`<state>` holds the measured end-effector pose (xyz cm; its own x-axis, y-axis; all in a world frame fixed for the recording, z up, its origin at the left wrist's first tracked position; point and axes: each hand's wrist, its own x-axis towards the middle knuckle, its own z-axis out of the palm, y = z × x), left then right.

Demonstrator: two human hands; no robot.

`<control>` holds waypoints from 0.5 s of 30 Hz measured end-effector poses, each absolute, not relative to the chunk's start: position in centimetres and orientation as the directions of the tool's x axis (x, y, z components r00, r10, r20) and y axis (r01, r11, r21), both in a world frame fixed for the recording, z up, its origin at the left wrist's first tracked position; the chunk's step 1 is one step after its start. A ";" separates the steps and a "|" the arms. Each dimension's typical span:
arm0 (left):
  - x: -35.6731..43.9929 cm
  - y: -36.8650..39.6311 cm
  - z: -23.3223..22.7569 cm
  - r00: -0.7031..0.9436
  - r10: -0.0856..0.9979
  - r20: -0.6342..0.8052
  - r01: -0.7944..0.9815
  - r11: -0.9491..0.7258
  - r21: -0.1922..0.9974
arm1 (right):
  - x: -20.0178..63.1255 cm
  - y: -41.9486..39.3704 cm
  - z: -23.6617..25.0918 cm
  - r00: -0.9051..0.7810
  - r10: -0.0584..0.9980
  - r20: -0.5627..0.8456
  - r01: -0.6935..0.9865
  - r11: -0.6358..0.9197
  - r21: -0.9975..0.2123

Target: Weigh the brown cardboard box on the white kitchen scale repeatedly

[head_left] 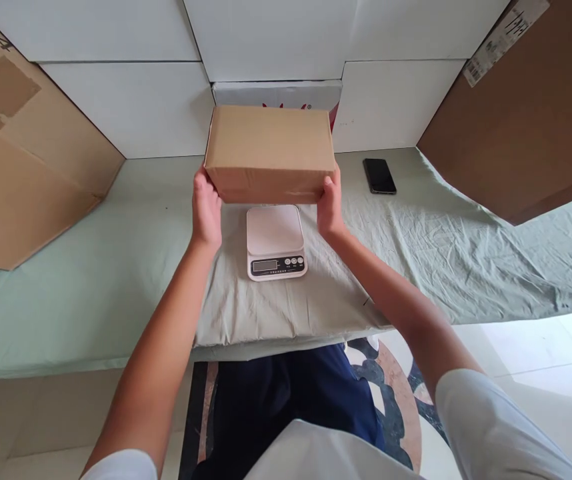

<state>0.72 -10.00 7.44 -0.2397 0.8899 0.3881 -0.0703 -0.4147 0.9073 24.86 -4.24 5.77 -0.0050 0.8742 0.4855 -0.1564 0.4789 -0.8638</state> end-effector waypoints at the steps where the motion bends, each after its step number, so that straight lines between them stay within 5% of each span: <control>1: 0.5 -8.3 6.9 -0.263 0.894 0.363 -0.078 -0.395 0.915 | 24.3 -3.0 5.9 0.001 0.864 0.503 -0.145 0.498 -0.855; 7: 0.3 -2.3 1.7 -0.422 0.884 0.201 -0.119 -0.274 0.954 | 21.5 2.3 3.4 0.018 0.911 0.412 -0.140 0.410 -0.901; 15: 0.6 -2.0 -0.3 -0.423 0.894 0.146 -0.130 -0.220 0.967 | 22.2 3.2 1.4 0.037 0.932 0.361 -0.146 0.362 -0.921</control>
<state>0.57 -2.03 -0.26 -0.4230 0.8943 0.1462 -0.1300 -0.2195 0.9669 22.24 3.22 1.41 0.0370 0.9320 0.3607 -0.1455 0.3621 -0.9207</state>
